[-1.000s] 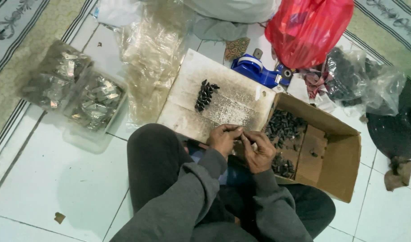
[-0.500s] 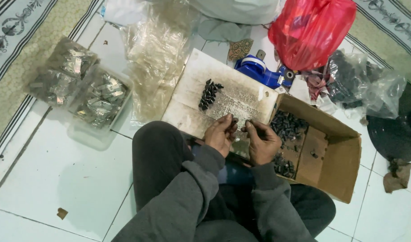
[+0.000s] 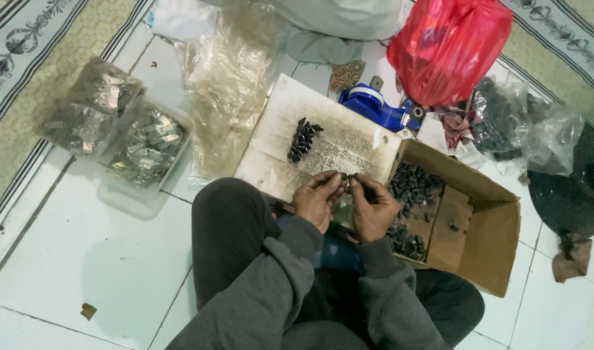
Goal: The person sits on the floor and repeatedly picks small black hardware pieces from a cardboard box, briefly handles them with both hands, and places them onto a white board. The person continues this repetitive sorting process for the duration of the clip.
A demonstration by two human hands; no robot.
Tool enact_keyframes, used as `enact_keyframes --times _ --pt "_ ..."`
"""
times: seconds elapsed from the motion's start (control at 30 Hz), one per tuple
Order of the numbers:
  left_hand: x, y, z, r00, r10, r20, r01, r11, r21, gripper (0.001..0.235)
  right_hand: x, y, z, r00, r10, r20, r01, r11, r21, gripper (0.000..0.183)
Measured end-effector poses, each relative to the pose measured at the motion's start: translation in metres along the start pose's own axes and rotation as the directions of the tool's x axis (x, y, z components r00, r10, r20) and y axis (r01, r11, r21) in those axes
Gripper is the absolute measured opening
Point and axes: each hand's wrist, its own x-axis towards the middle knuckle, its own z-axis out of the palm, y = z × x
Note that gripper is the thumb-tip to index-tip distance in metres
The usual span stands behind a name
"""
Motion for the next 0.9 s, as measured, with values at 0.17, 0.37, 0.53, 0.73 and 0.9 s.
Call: enact_keyframes --times 0.17,0.37,0.53,0.73,0.9 --pt "-0.001 -0.004 -0.003 0.996 0.083 0.03 -0.086 0.99 0.112 0.03 0.0 0.001 0.001 0.999 0.035 -0.018 -0.035 0.999 -0.007 0.014" --pt "-0.008 0.0 -0.002 0.989 0.15 -0.018 -0.143 0.968 0.204 0.028 0.004 -0.01 0.001 0.993 0.089 0.081 -0.081 0.992 -0.092 0.011" --pt "-0.01 0.004 -0.001 0.984 0.146 -0.102 -0.123 0.97 0.21 0.032 0.02 -0.026 -0.011 0.954 0.168 0.249 -0.101 0.96 -0.261 0.015" --pt "-0.004 -0.003 -0.01 0.981 0.153 -0.117 -0.113 0.95 0.292 0.033 0.035 -0.014 -0.019 0.889 0.247 0.386 -0.088 0.919 -0.385 0.018" --pt "-0.012 0.003 -0.001 0.967 0.208 -0.144 -0.176 0.962 0.208 0.033 0.033 -0.006 -0.023 0.848 0.28 0.449 -0.235 0.959 -0.156 0.025"
